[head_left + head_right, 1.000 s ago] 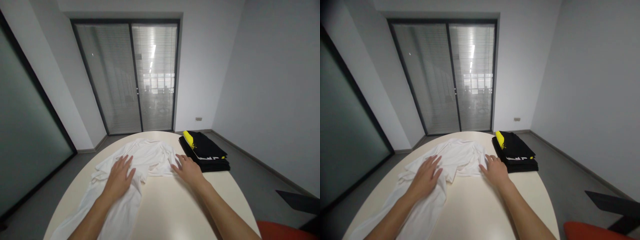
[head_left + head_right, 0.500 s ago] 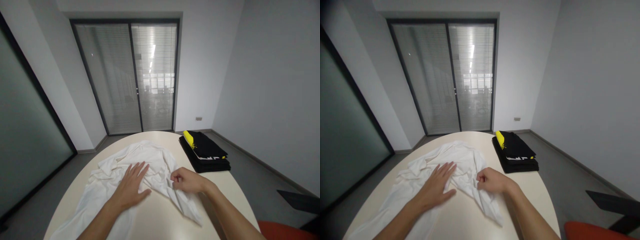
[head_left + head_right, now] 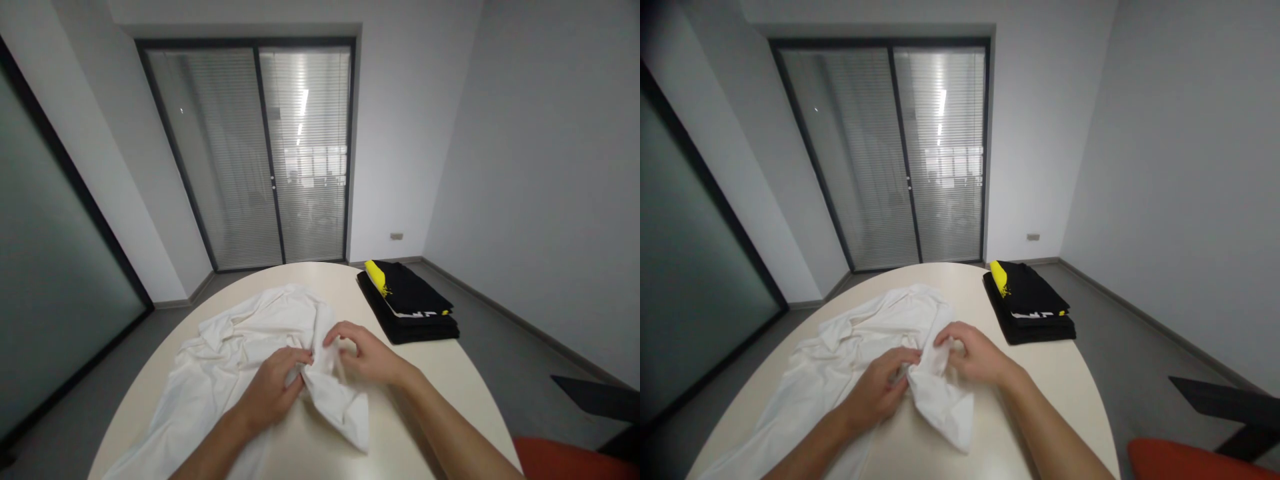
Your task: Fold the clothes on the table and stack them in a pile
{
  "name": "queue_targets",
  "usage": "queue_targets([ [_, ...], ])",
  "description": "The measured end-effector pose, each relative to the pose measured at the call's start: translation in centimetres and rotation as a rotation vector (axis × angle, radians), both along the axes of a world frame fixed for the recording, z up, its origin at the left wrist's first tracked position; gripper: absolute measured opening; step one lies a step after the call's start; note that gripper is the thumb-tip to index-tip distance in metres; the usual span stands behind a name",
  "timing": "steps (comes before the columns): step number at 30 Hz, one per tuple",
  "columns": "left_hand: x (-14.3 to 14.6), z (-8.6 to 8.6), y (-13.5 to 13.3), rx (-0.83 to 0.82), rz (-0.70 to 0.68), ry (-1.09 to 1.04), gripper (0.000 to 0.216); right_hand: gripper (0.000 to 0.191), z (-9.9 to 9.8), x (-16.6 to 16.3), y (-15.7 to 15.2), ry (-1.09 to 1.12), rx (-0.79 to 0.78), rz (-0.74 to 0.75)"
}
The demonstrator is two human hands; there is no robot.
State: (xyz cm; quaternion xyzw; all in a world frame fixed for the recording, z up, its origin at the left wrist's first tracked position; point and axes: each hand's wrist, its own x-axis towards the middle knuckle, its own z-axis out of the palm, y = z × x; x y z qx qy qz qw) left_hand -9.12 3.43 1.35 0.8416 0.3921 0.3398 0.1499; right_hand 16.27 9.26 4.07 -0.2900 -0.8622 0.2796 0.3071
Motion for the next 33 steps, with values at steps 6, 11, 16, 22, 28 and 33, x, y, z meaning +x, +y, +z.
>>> queue_targets([
  [6,-1.5,1.9,-1.3,-0.171,0.002,-0.218,0.028,0.059,-2.6,1.7,2.4,-0.241,0.137,-0.116],
  [11,-3.6,1.9,1.6,-0.195,0.321,-0.477,0.030,0.024,-2.8,0.8,2.3,-0.295,0.112,-0.082],
  [16,-5.5,2.0,3.0,-0.117,0.646,-0.572,0.030,0.028,-1.8,0.2,1.7,-0.184,-0.007,-0.110],
  [22,-1.6,3.0,-0.7,0.230,0.399,-0.088,0.046,0.043,-0.3,-1.5,-0.1,0.158,-0.279,-0.126],
  [28,-0.6,2.0,-0.1,-0.040,0.386,-0.053,0.031,0.060,0.7,-1.6,-1.1,0.278,-0.450,0.099],
  [33,-3.0,2.2,1.6,-0.120,0.596,-0.393,0.042,0.087,-2.0,0.3,0.8,-0.127,-0.178,-0.098],
])
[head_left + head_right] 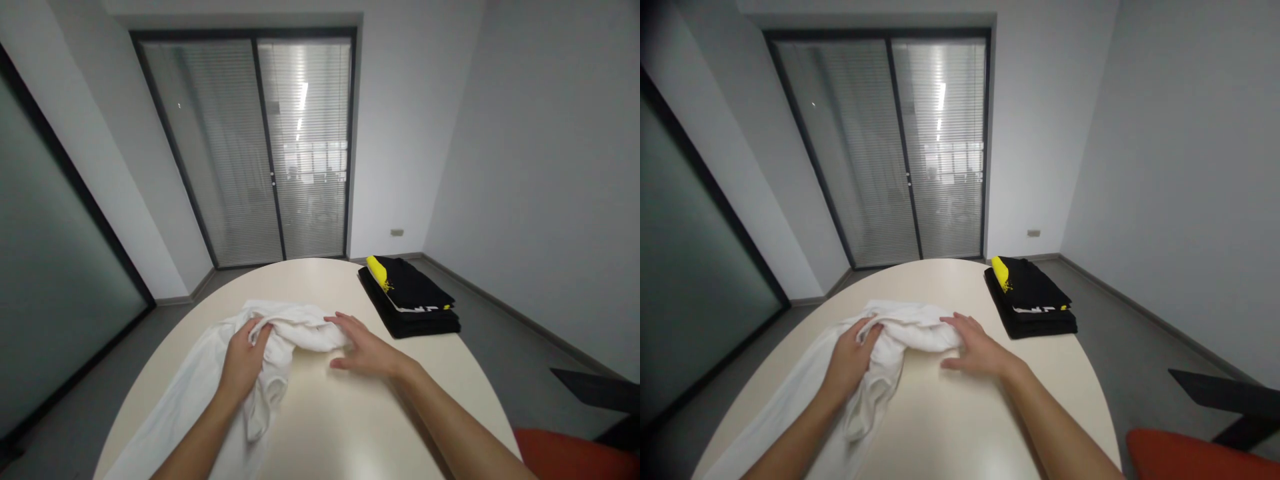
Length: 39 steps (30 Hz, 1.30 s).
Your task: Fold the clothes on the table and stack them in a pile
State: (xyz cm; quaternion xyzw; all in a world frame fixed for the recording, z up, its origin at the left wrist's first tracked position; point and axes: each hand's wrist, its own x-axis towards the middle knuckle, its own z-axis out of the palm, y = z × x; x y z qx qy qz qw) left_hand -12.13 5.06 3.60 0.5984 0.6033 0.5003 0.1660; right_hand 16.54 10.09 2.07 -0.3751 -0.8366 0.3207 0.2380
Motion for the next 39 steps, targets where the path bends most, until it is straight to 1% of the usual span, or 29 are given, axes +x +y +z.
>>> queue_targets([
  [2,-1.0,-0.1,0.6,-0.005,0.084,-0.047,0.047,0.076,-1.7,0.3,1.0,-0.122,0.070,-0.055],
  [4,-2.1,-0.6,1.2,-0.028,0.143,-0.052,0.051,0.062,-2.7,0.3,1.6,-0.159,0.104,-0.034],
  [5,-2.5,-0.9,1.5,-0.046,0.161,-0.040,0.052,0.054,-2.9,0.2,1.8,-0.157,0.116,-0.007],
  [8,-3.5,-1.9,2.1,-0.132,0.150,0.038,0.053,0.036,-2.1,-0.3,1.6,-0.077,0.124,0.065],
  [11,-3.3,-2.7,2.1,-0.229,0.097,0.113,0.056,0.035,-0.6,-0.4,1.0,0.137,0.001,0.067],
  [13,-2.6,-2.9,1.6,-0.250,-0.015,0.157,0.057,0.038,0.3,-0.1,0.9,0.308,-0.111,0.032],
  [15,-1.7,-2.7,0.7,-0.251,-0.170,0.196,0.056,0.041,1.0,0.4,1.0,0.483,-0.181,-0.039],
  [17,-0.7,-2.3,-0.4,-0.262,-0.314,0.225,0.054,0.045,1.5,0.8,1.3,0.681,-0.204,-0.144],
  [19,0.3,-1.8,-1.2,-0.275,-0.460,0.237,0.055,0.049,1.8,1.2,1.7,0.846,-0.211,-0.215],
  [21,1.0,-1.3,-1.6,-0.261,-0.580,0.202,0.050,0.056,1.9,1.4,1.9,0.923,-0.214,-0.209],
  [22,1.2,-1.1,-1.6,-0.240,-0.598,0.161,0.047,0.062,1.8,1.4,2.0,0.920,-0.207,-0.176],
  [23,1.1,-1.0,-1.4,-0.209,-0.572,0.109,0.043,0.071,1.5,1.5,2.1,0.891,-0.191,-0.138],
  [24,0.9,-0.8,-1.2,-0.169,-0.511,0.060,0.040,0.082,1.1,1.5,2.1,0.833,-0.172,-0.104],
  [27,-0.8,-0.5,0.0,-0.024,-0.213,-0.036,0.034,0.113,-0.7,1.5,2.1,0.524,-0.143,-0.076],
  [28,-1.6,-0.5,0.5,0.019,-0.108,-0.053,0.033,0.118,-1.4,1.5,2.1,0.407,-0.136,-0.089],
  [29,-2.5,-0.5,0.9,0.050,-0.017,-0.063,0.032,0.119,-2.0,1.4,2.1,0.302,-0.119,-0.103],
  [30,-3.3,-0.6,1.3,0.066,0.057,-0.066,0.033,0.116,-2.5,1.3,2.2,0.219,-0.093,-0.113],
  [31,-4.1,-0.8,1.8,0.069,0.110,-0.061,0.033,0.107,-2.8,1.2,2.2,0.163,-0.062,-0.122],
  [32,-4.9,-1.0,2.1,0.064,0.146,-0.052,0.034,0.094,-2.9,1.0,2.2,0.131,-0.036,-0.131],
  [34,-6.0,-1.7,2.9,0.046,0.174,-0.058,0.037,0.067,-2.4,0.7,2.1,0.144,-0.005,-0.144],
  [35,-6.4,-2.1,3.1,0.035,0.168,-0.080,0.041,0.058,-2.0,0.6,2.1,0.181,0.003,-0.151],
  [37,-6.7,-2.7,3.4,0.020,0.135,-0.126,0.054,0.051,-1.0,0.5,2.0,0.287,0.016,-0.184],
  [39,-6.5,-2.8,3.2,0.030,0.079,-0.070,0.063,0.053,-0.2,0.7,2.1,0.432,0.038,-0.273],
])
